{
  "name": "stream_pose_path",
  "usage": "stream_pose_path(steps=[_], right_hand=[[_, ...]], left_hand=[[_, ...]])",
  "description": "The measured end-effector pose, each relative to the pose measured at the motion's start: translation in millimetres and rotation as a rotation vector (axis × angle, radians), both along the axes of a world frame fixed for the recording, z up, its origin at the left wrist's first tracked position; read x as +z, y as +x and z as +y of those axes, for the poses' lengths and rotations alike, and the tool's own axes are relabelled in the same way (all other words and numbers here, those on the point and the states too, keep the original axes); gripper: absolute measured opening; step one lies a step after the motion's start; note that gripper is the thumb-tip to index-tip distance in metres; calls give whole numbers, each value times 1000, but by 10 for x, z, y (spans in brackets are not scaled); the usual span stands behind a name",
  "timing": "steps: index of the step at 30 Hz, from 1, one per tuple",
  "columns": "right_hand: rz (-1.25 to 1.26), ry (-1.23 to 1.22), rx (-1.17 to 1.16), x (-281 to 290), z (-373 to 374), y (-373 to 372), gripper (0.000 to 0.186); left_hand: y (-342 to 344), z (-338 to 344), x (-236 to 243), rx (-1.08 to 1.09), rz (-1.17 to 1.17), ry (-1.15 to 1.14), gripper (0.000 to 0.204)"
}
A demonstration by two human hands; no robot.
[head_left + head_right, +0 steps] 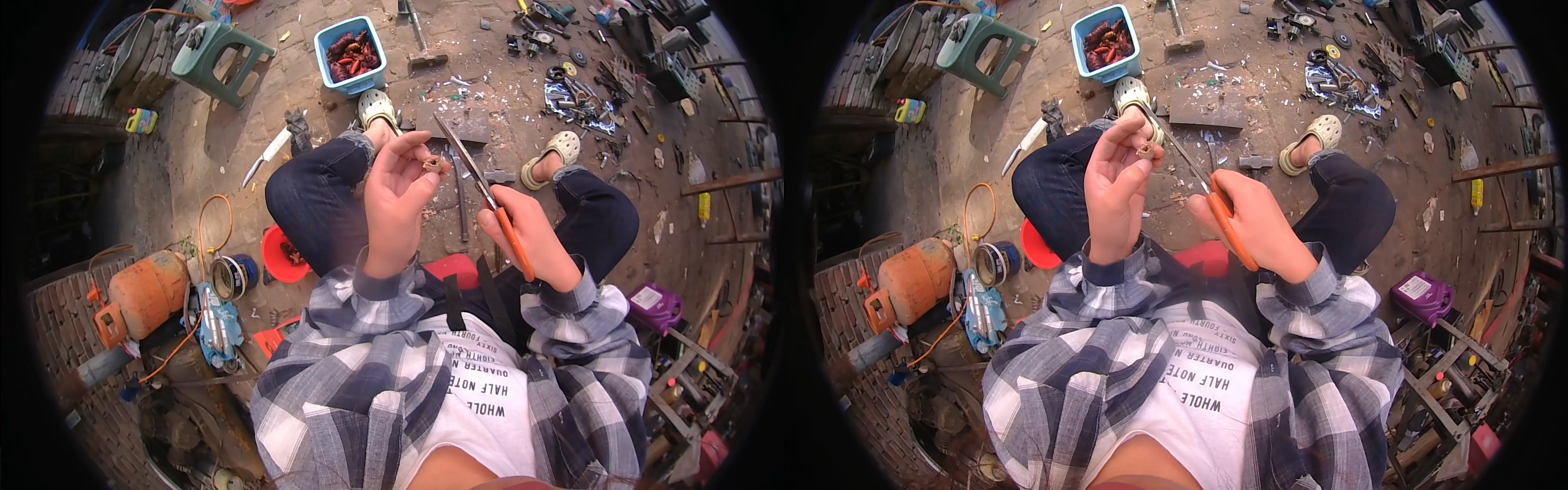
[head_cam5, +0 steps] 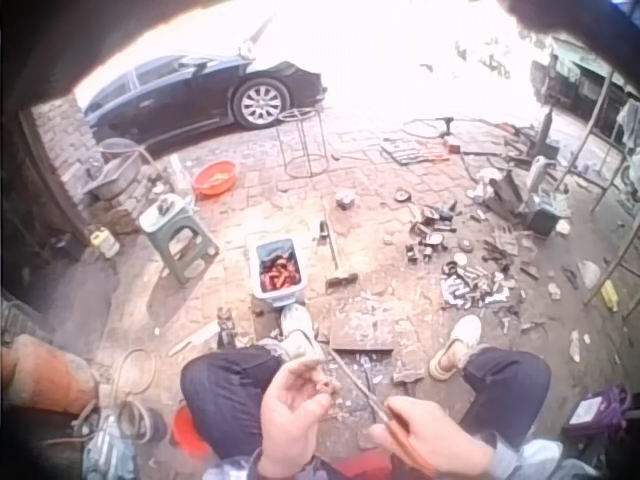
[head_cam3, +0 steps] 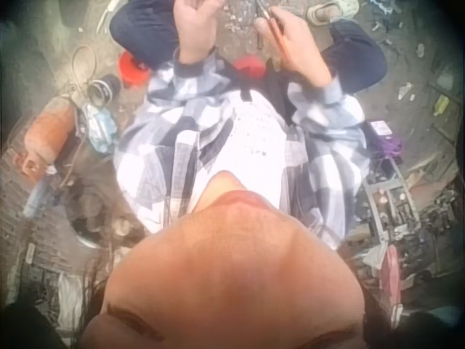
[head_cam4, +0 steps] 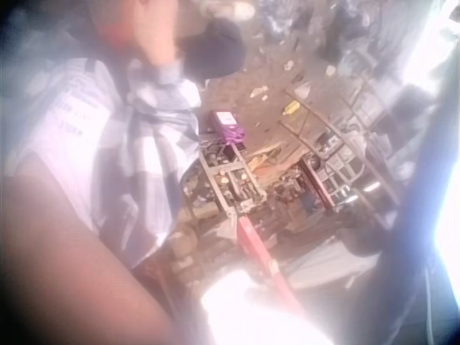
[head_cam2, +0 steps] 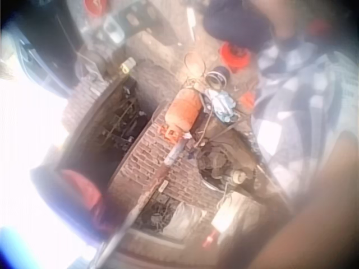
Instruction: The person sits on the ground and uses a hammer and orange-handled shears to shape small metal pieces. They repeatedly strike the pieces on a metal plate and trim them with the shears.
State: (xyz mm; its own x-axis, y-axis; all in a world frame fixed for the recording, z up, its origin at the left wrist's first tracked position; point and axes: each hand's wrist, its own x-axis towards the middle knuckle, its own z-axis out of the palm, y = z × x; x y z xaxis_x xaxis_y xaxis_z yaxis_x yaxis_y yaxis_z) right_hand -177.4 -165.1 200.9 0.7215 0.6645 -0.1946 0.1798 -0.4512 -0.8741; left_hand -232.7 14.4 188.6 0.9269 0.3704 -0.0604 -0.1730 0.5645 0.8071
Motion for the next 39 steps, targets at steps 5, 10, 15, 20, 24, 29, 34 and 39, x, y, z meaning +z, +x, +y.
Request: stream_pose_path(steps=[5, 10, 15, 20, 24, 29, 34, 39], right_hand=[[114, 107, -8, -56, -16, -12, 33], [-168, 39, -171, 68, 79, -86, 35], [-420, -17, -192, 99, 129, -108, 39], [-33, 26, -286, 85, 86, -113, 39], [217, 524, -431, 10, 194, -92, 26], [218, 728, -496, 107, 391, -57, 25], [289, 775, -519, 132, 401, -73, 23], [293, 731, -492, 93, 355, -38, 22]], left_hand=[[-15, 17, -52, -50, 4, -2, 43], [-2, -38, -45, 61, -19, 185, 43], [6, -68, 52, 126, -27, 283, 45], [-24, -66, 69, 146, 1, 403, 46], [-17, -106, 87, 138, -28, 503, 47], [-38, -160, 129, 100, -45, 623, 47], [-46, -147, 132, 41, -34, 580, 47], [-41, -144, 124, -12, -36, 534, 48]])
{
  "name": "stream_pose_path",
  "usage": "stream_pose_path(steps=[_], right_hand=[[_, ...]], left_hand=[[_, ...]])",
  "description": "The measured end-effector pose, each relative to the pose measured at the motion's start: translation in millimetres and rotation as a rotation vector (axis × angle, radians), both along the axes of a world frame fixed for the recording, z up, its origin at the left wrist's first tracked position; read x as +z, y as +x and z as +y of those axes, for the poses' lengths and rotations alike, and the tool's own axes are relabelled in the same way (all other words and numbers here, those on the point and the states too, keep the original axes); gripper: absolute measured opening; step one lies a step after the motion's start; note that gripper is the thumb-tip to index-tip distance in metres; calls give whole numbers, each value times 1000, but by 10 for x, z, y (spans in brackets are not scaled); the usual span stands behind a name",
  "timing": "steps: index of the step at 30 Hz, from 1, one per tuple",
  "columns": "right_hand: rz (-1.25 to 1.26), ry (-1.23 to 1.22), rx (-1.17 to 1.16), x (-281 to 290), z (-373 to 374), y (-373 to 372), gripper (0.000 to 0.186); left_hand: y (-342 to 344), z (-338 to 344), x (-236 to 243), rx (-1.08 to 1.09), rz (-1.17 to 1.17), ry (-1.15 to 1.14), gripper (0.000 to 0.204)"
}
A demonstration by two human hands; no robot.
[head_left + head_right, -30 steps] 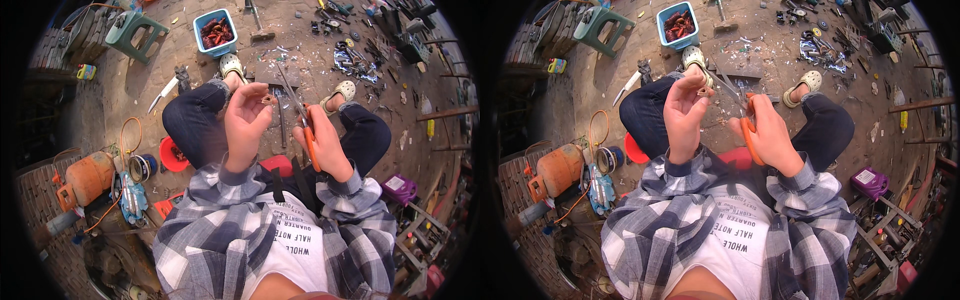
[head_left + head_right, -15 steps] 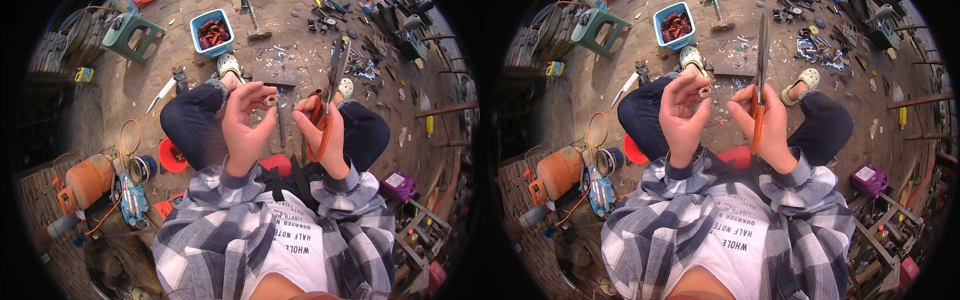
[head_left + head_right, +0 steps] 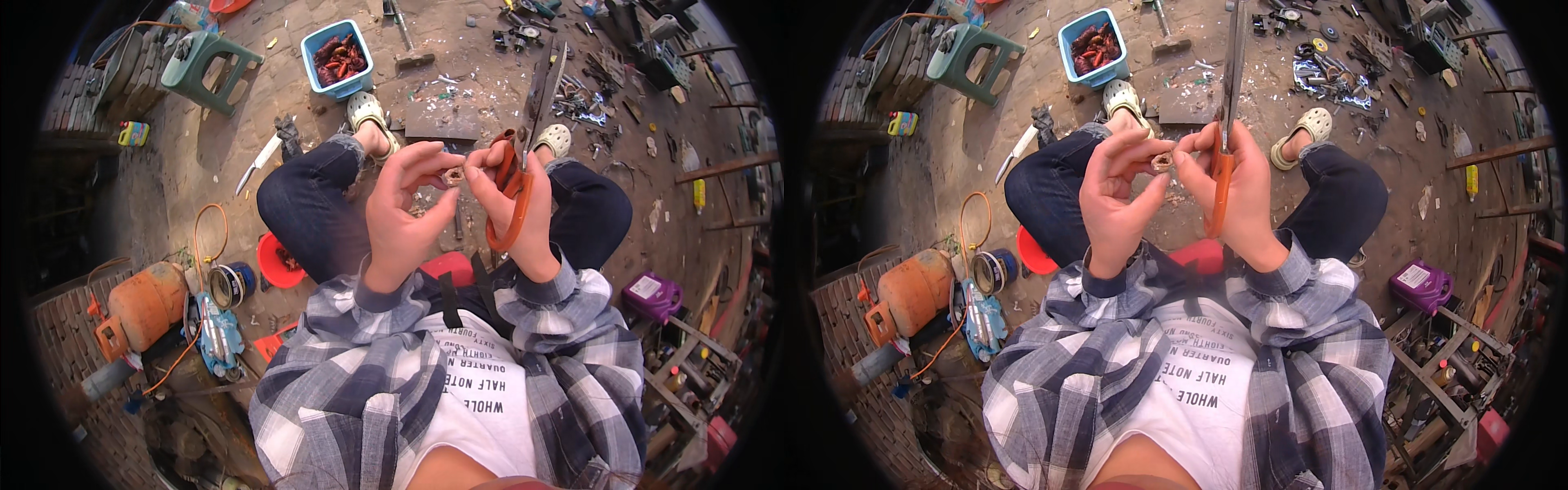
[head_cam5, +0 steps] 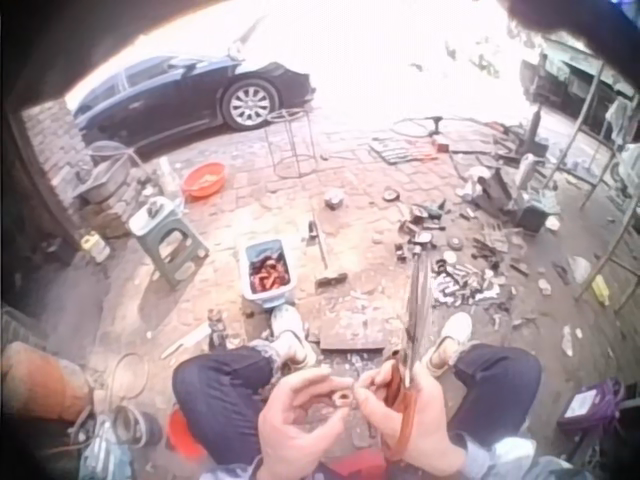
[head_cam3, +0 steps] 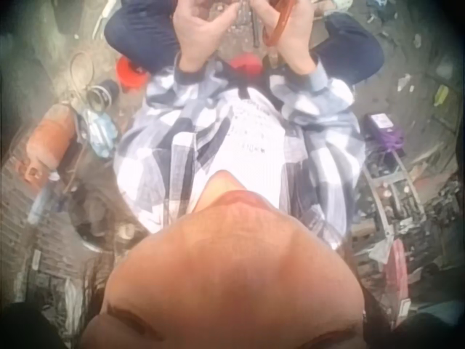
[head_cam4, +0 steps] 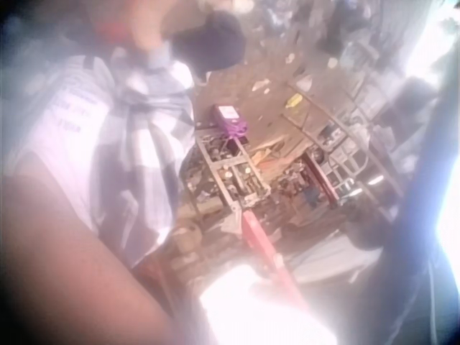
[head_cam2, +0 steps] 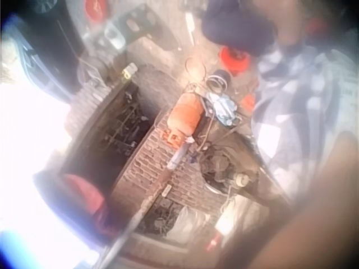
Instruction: The person sits on the ground and uses a hammer and orange-handled shears to shape small metal pieces. They repeatedly strike the pieces on a metal plate and trim them with the shears.
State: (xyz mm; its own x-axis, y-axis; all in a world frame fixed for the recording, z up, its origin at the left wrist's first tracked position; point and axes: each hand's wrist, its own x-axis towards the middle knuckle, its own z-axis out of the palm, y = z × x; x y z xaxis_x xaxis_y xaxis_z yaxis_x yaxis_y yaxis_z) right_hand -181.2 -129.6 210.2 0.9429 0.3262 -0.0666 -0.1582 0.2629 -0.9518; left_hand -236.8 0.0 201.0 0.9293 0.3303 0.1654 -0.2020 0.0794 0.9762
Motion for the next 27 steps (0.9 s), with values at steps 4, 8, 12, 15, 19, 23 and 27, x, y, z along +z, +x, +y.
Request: stream_pose_path(steps=[4, 8, 12, 15, 19, 23, 27], right_hand=[[36, 25, 19, 33, -10, 8, 22], [153, -9, 145, 73, -86, 87, 18], [240, 3, 198, 79, -100, 115, 19], [220, -26, 170, 68, -97, 107, 22], [-129, -243, 36, -42, -146, 41, 27], [-532, -676, 86, 51, -274, 13, 47], [-659, -815, 103, 45, -302, -24, 55]], left_hand=[[11, -5, 13, -48, -3, -71, 51], [-3, 46, 2, -113, 3, -188, 54], [2, 54, 9, -125, -10, -241, 56], [0, 55, 5, -118, 13, -320, 56], [-2, 82, 8, -90, 19, -410, 55], [-17, 93, 26, -19, -7, -457, 54], [-6, 91, 30, 20, -28, -455, 54]])
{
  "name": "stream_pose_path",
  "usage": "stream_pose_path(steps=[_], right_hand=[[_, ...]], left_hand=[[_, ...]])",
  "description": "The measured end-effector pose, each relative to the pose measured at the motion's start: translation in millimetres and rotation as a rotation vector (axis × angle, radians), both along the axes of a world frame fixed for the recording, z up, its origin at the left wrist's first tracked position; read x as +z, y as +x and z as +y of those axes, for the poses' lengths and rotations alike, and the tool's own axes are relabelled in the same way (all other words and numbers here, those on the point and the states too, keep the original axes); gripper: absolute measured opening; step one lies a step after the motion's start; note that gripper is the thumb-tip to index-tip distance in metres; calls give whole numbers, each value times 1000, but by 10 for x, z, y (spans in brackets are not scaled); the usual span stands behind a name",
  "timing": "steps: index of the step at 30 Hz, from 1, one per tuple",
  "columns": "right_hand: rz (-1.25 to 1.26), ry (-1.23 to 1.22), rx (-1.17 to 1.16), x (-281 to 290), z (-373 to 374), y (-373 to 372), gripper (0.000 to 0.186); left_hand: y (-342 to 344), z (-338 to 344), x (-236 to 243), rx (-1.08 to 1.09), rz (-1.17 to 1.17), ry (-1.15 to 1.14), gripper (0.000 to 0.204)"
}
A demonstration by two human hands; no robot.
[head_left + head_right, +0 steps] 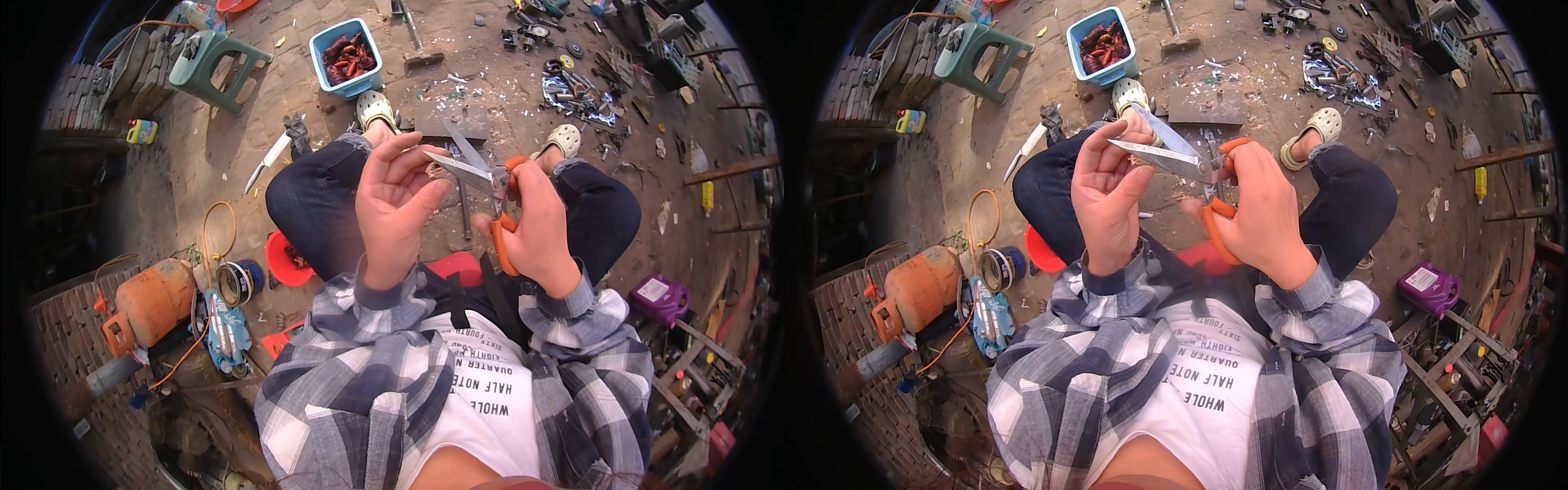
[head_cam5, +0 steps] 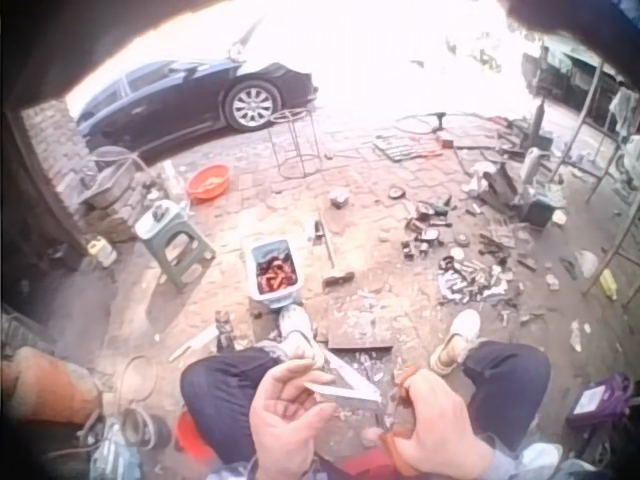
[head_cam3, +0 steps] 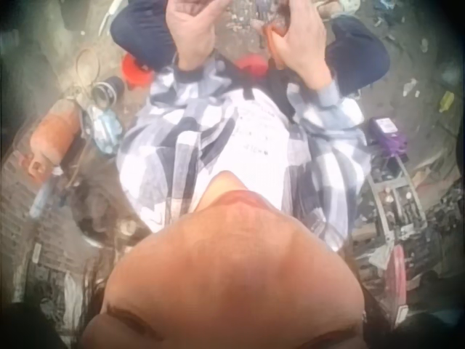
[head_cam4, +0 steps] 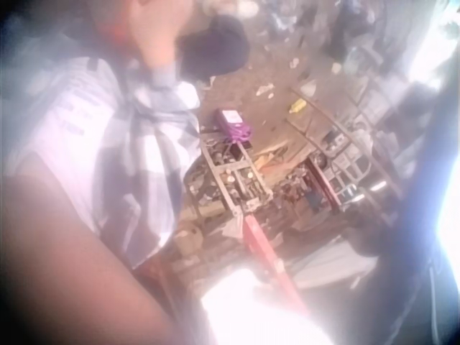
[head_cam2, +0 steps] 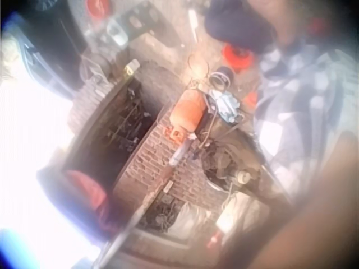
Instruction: The person sits on the ground and uses a hammer and orange-handled shears to shape small metal pieces. They repeatedly strike the pieces on a metal plate and trim them with the shears.
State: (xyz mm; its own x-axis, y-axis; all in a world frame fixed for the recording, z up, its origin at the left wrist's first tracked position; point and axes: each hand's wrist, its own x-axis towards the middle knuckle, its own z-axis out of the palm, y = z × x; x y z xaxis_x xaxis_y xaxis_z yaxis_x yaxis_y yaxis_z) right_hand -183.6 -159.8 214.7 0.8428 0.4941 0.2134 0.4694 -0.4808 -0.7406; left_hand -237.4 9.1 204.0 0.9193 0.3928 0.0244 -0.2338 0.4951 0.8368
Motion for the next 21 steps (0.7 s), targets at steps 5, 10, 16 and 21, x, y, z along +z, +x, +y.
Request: stream_pose_path(steps=[5, 10, 16, 21], right_hand=[[-79, -57, -37, 46, 20, -9, 53], [-144, -104, -52, 53, 44, -6, 53], [-154, -122, -63, 52, 58, -10, 52], [-113, -154, -48, 55, 65, -29, 52]], left_hand=[[-14, -14, 25, 25, -1, 11, 54], [-17, -32, 24, 76, 4, 8, 54], [-20, -59, -23, 128, 32, 1, 51], [-20, -85, -76, 162, 18, -31, 50]])
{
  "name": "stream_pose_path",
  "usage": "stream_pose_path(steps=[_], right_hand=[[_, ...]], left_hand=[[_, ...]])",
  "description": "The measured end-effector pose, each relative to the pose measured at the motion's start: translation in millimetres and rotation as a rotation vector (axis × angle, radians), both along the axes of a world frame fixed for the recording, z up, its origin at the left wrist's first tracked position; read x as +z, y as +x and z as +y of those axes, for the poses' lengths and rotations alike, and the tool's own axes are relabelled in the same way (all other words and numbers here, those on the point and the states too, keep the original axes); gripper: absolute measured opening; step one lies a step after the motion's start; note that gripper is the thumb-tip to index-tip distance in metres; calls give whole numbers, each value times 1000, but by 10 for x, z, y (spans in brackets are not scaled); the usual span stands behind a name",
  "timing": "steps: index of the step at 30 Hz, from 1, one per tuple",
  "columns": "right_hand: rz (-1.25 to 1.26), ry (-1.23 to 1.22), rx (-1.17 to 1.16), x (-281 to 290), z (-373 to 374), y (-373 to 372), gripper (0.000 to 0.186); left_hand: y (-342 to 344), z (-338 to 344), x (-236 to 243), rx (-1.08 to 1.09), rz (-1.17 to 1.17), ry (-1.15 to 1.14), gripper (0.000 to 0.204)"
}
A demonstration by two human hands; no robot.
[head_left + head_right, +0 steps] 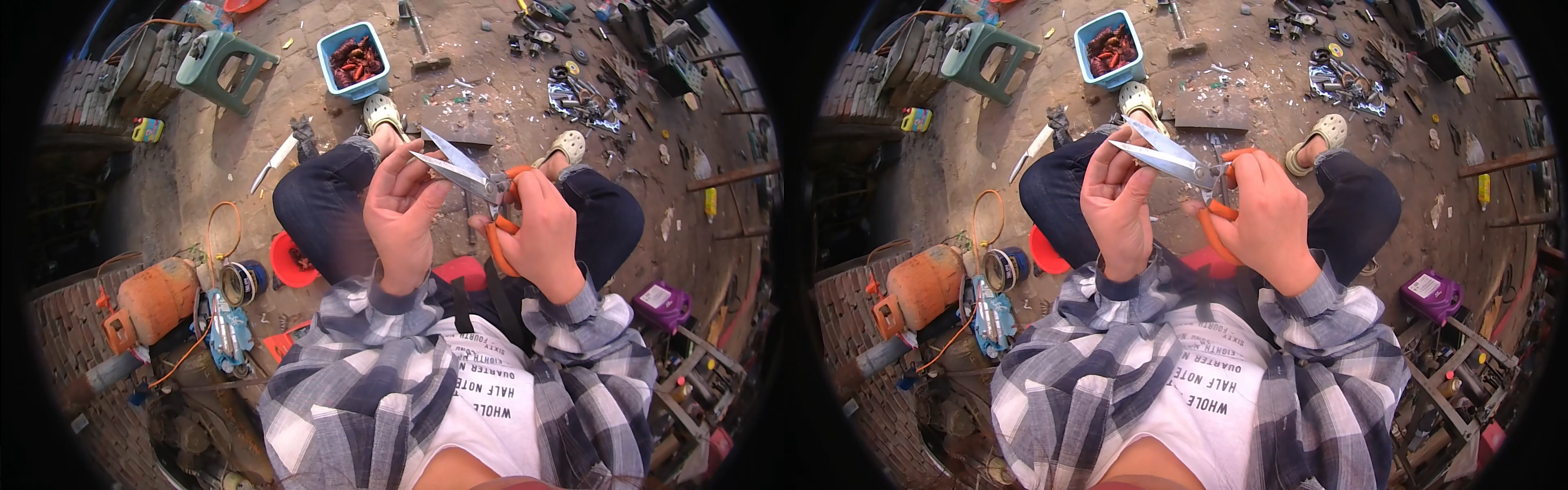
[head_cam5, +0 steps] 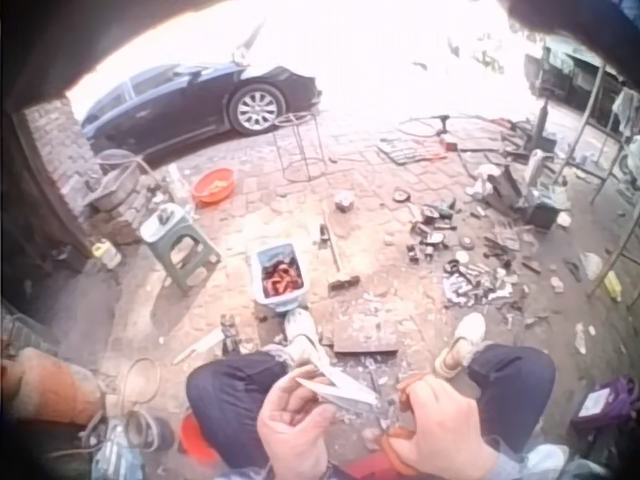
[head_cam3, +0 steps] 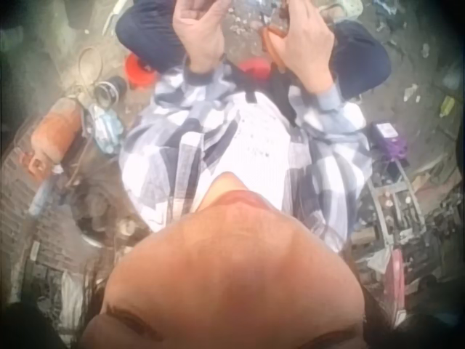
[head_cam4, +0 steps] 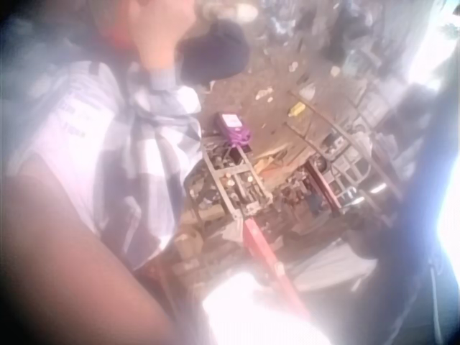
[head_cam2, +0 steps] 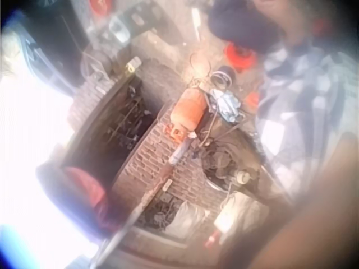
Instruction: The person sits on the ground and uses a hammer and orange-handled shears to shape small metal pieces. They repeatedly strike the pieces on a metal plate and trim them with the shears.
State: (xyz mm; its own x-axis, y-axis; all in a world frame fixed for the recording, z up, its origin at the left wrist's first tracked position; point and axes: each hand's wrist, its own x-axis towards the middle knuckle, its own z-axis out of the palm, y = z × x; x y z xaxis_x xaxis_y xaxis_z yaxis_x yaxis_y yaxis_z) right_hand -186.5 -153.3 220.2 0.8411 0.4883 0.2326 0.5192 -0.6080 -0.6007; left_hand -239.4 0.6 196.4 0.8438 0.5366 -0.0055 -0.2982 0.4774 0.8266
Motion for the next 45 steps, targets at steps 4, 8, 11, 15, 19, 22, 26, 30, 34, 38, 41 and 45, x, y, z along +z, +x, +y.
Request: stream_pose_path(steps=[4, 8, 11, 15, 19, 22, 26, 30, 34, 38, 41, 45], right_hand=[[43, 26, 5, 38, 25, -27, 51], [60, 21, 5, 19, 50, -62, 51], [77, 7, 13, 10, 60, -72, 46], [106, 22, 15, -7, 84, -89, 43], [61, 19, 8, -43, 97, -103, 49], [71, 18, 13, -51, 87, -110, 49], [62, 10, 15, -30, 86, -109, 50], [46, 14, 11, -3, 98, -103, 50], [55, 20, 8, -1, 99, -104, 51], [56, 4, 5, -2, 96, -103, 52], [65, -2, 4, -15, 87, -102, 51], [36, 8, 5, -68, 76, -94, 52]], left_hand=[[0, -50, -34, 32, -21, -46, 50], [-6, -132, -44, 70, -76, -178, 48], [37, -158, -94, 81, -88, -249, 46], [44, -147, -49, 60, -64, -263, 43], [37, -151, -88, 55, -76, -242, 41], [30, -147, -113, 45, -85, -204, 41], [31, -156, -65, 62, -60, -184, 40], [23, -143, -103, 75, -62, -182, 39], [19, -140, -109, 95, -55, -220, 40], [26, -142, -85, 97, -53, -239, 40], [23, -140, -95, 100, -44, -243, 40], [24, -136, -94, 96, -46, -234, 40]])
